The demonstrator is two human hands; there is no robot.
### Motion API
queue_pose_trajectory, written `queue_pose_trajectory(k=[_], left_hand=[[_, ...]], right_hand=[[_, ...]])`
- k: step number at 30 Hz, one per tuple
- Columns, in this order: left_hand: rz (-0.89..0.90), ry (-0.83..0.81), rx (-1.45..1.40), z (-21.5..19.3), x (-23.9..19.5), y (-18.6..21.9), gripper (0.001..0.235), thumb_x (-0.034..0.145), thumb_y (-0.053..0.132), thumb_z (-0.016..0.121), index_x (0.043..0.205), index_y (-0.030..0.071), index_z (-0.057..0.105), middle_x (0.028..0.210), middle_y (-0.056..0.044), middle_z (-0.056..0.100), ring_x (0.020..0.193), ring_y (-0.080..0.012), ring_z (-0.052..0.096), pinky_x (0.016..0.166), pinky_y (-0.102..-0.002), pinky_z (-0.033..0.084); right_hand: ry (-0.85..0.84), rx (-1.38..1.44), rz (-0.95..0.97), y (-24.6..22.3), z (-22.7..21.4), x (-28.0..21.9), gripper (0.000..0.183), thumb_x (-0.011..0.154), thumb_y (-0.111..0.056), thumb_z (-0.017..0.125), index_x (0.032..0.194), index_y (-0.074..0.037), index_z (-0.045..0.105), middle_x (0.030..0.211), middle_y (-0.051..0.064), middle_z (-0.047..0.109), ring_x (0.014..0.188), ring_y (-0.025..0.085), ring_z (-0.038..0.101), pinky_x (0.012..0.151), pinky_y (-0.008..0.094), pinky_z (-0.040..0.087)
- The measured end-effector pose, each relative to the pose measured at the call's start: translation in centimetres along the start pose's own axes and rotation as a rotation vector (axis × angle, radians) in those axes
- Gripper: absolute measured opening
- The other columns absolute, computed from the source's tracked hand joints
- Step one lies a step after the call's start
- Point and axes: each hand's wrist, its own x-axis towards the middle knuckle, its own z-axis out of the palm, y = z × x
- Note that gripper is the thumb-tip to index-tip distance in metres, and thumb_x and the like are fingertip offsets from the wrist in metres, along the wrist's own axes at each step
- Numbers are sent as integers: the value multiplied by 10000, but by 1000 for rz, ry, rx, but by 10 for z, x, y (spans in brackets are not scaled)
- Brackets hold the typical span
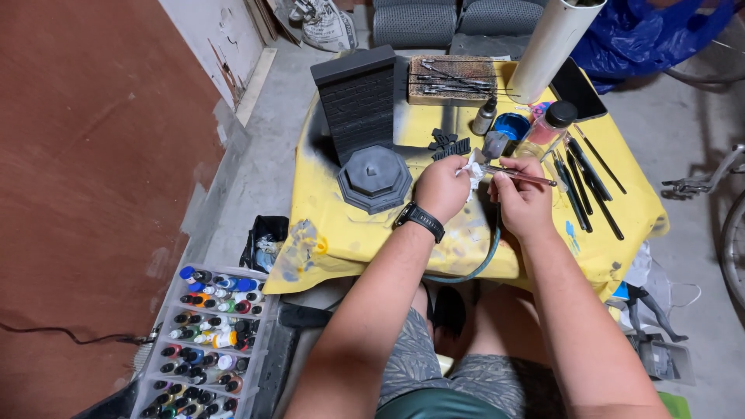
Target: A person prepares an airbrush by selecting and loading paint, then applies highlights to a 3D printed terrain model.
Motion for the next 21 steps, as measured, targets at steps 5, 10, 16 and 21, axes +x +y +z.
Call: queue_pose_trajectory(k=[5,10,16,21], left_hand=[[9,5,-10,2,2,-4,345,915,244,556,1192,159,744,1084,-108,773,1177,-318,680,1006,-459,560],[12,10,2,-2,-2,3,347,916,248,559,1194,154,745,1076,-110,774,1167,-314,686,999,-454,565],[3,-4,-9,-4,-3,4,356,918,249,555,1206,147,737,1081,-116,773,1177,-327,681,1003,-465,560],[-8,-9,-5,-3,-2,2,351,920,262,555,1203,168,739,1074,-86,777,1180,-295,683,1006,-446,562]], right_hand=[[-1,6,-10,2,-1,0,211,1033,58,587,1243,45,577,676,167,644,546,205,634,505,276,483],[3,6,-10,2,-2,-1,209,1034,58,586,1242,43,574,679,167,644,550,205,635,506,276,483],[-1,10,-9,3,-2,-1,210,1037,59,582,1245,42,569,687,171,646,556,203,635,513,272,484],[-8,-2,-12,3,-2,-1,208,1039,65,585,1244,41,563,690,172,648,558,202,638,514,278,488]])
